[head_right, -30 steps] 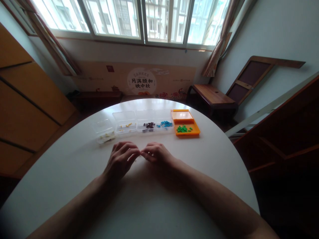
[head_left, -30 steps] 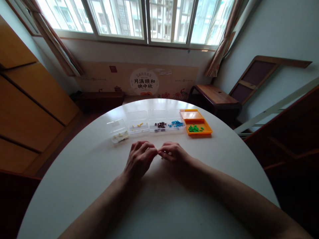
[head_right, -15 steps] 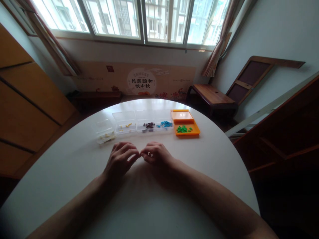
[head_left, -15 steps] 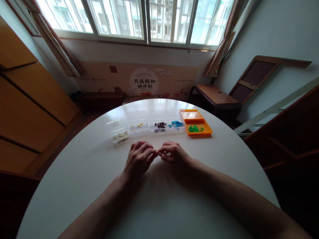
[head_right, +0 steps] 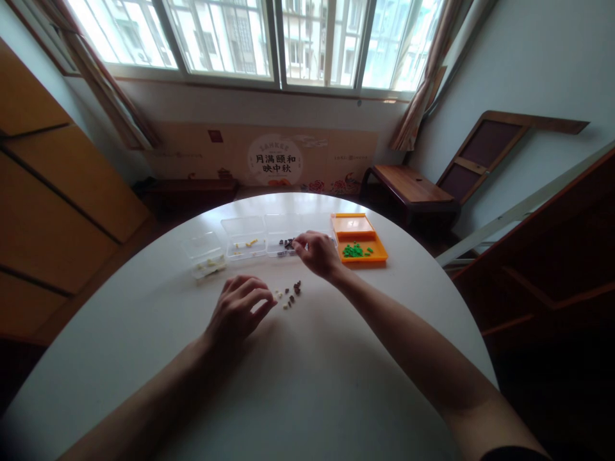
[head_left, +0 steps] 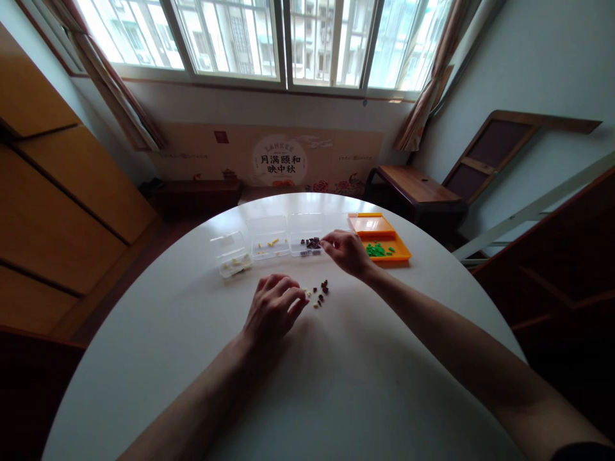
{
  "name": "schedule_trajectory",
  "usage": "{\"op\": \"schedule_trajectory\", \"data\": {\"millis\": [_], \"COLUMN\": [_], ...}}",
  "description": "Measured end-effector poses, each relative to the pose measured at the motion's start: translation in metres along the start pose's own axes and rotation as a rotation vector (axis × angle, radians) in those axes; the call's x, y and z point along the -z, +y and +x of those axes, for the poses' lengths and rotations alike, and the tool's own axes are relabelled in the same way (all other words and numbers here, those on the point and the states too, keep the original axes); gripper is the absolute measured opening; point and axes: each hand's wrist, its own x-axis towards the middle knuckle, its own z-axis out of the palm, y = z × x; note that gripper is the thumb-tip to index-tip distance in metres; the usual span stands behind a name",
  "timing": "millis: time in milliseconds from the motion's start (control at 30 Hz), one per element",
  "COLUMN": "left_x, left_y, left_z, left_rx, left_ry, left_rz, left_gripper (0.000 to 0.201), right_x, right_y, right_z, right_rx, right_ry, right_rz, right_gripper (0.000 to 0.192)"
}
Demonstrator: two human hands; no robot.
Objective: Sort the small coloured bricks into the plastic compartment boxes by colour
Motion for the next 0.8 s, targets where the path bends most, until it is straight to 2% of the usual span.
{"op": "schedule_trajectory", "data": {"millis": [100, 200, 333, 433, 600, 800], "left_x": [0.000, -0.001, -0.003, -0.005, -0.008, -0.007], "left_y": [0.000, 0.000, 0.000, 0.000, 0.002, 0.005], "left_z": [0.000, 0.000, -0.001, -0.001, 0.002, 0.004], "left_rx": [-0.003, -0.008, -0.008, -0.035, -0.099, -0.120], "left_ry": [-0.021, -0.044, -0.098, -0.181, -0.305, -0.305], "left_rz": [-0.005, -0.007, -0.010, -0.019, -0.003, -0.051], "left_gripper": [0.012, 0.011, 0.011, 0.010, 0.023, 0.018], "right_x": [0.002, 0.001, -0.001, -0.001, 0.002, 0.000], "right_y": [0.007, 0.009, 0.007, 0.006, 0.006, 0.005], "right_z": [0.021, 0.025, 0.004, -0.018, -0.043, -0.052], "right_rx": [-0.097, -0.152, -0.117, -0.057, -0.024, -0.026], "right_ry": [-0.032, -0.103, -0.103, -0.065, -0.031, 0.000], "right_rz": [-0.040, -0.060, -0.023, 0.028, 0.086, 0.103], "right_gripper": [0.020, 0.021, 0.018, 0.016, 0.016, 0.016]}}
